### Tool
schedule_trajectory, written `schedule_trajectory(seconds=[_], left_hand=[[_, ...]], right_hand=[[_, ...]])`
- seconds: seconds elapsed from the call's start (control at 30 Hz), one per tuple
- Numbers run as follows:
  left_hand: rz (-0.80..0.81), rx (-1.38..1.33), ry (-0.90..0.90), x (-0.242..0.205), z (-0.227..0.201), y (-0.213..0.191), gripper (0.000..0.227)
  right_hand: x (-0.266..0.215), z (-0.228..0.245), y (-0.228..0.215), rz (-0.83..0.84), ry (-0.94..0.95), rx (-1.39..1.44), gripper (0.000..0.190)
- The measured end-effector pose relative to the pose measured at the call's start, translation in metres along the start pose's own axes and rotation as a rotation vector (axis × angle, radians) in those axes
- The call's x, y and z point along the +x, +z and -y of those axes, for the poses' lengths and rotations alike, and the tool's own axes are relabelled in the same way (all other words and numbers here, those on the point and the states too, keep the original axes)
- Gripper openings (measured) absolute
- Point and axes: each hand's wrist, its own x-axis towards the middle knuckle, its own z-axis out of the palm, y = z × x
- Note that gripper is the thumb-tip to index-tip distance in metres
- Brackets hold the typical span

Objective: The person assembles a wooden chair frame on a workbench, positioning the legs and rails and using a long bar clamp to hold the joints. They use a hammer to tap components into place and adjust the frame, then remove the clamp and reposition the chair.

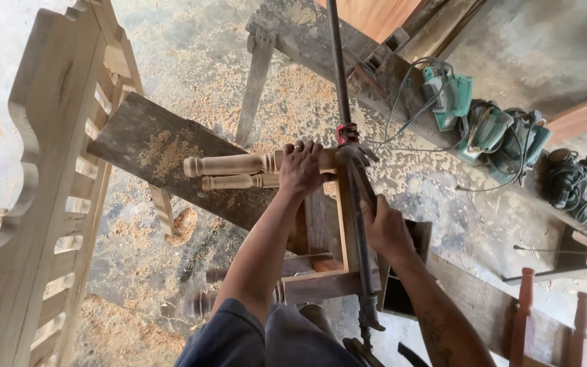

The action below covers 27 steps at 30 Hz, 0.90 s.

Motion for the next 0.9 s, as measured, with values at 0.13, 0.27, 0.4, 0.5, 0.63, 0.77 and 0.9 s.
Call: schedule_trajectory(seconds=[0.13, 0.27, 0.4, 0.5, 0.63, 0.77, 0.9], left_hand=[[0.051, 0.02, -0.028, 0.003, 0.0, 0.003, 0.105], [-0.137, 0.004, 0.025, 0.009, 0.008, 0.023, 0.109], [-0.014, -0.008, -0.025, 0.003, 0.003, 0.009, 0.11], [0.008, 0.041, -0.025, 0.004, 0.003, -0.001, 0.114], [-0.059, 0.06, 0.022, 0.006, 0.007, 0.023, 0.112], [-0.147, 0.013, 0.041, 0.006, 0.005, 0.015, 0.108], [0.036, 0.03, -0.043, -0.008, -0.001, -0.007, 0.103]], right_hand=[[0.007, 0.044, -0.046, -0.027, 0.101, 0.218, 0.032], [-0.009, 0.045, -0.045, -0.334, -0.075, 0.25, 0.033], [-0.001, -0.003, -0.001, -0.025, 0.053, 0.07, 0.036], [0.007, 0.004, -0.01, 0.031, 0.033, 0.045, 0.035], [-0.001, 0.038, -0.052, -0.182, 0.044, 0.197, 0.04], [-0.007, -0.059, 0.03, -0.428, -0.246, 0.154, 0.046], [-0.003, -0.001, -0.005, 0.012, -0.002, 0.027, 0.032]])
